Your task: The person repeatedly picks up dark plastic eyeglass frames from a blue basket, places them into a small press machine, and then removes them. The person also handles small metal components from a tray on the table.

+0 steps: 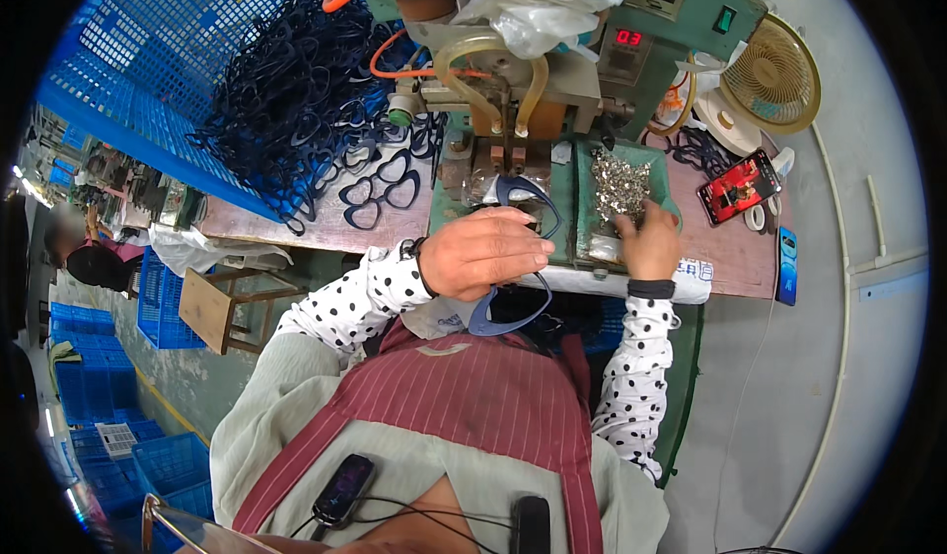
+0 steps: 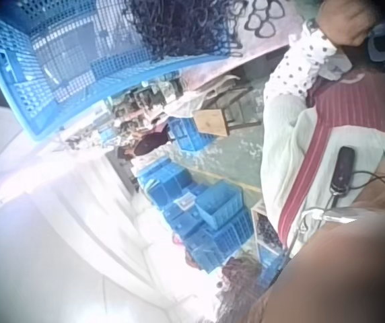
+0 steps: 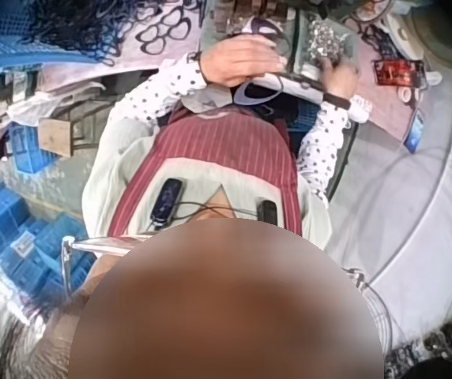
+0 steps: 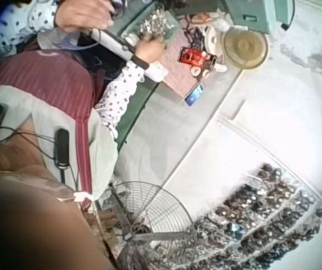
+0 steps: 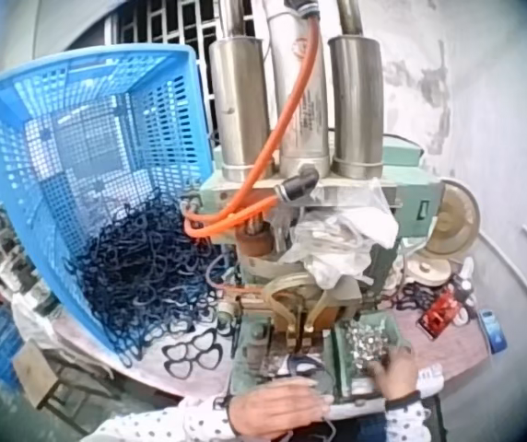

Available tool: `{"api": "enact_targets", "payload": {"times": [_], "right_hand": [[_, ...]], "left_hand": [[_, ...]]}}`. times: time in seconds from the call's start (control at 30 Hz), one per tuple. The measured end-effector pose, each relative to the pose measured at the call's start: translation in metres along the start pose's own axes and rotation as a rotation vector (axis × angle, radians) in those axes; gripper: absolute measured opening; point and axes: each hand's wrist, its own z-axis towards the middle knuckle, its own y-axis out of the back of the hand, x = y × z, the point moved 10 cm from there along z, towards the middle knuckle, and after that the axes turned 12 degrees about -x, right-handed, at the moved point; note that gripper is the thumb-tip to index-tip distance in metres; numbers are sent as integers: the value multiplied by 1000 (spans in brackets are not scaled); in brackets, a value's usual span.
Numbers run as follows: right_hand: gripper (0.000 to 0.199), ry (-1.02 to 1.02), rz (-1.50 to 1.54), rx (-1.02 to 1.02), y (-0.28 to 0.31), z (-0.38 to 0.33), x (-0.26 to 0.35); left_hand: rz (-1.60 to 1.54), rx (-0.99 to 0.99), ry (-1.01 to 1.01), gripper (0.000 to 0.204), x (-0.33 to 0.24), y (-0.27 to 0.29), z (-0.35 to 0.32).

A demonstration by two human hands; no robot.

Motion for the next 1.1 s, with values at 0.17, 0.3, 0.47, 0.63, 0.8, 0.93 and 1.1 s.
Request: {"api": "enact_targets", "payload": {"times": [0.17, 0.3, 0.47, 0.63, 0.8, 0.93, 1.1], "right_hand": [[21, 40, 90, -81, -25, 2, -5], [14, -52, 281, -125, -18, 7, -13], [15, -90, 348, -160, -14, 3, -10], [14, 127, 218, -306, 6, 1, 9], [14, -1, 249, -355, 5, -8, -2], [14, -27, 301, -289, -1, -7, -2], [14, 38, 254, -333, 6, -4, 4]], "left_hand": [[63, 34, 11, 39, -2, -1, -3], [356, 43, 25, 39, -13, 10, -18], [910, -103, 451, 30, 45, 100, -131], [1222, 185, 741, 37, 39, 157, -222], [1085, 192, 622, 28, 2, 136, -219], [1436, -126, 840, 39, 40, 153, -209], [1494, -118, 918, 41, 65, 134, -223]]}}
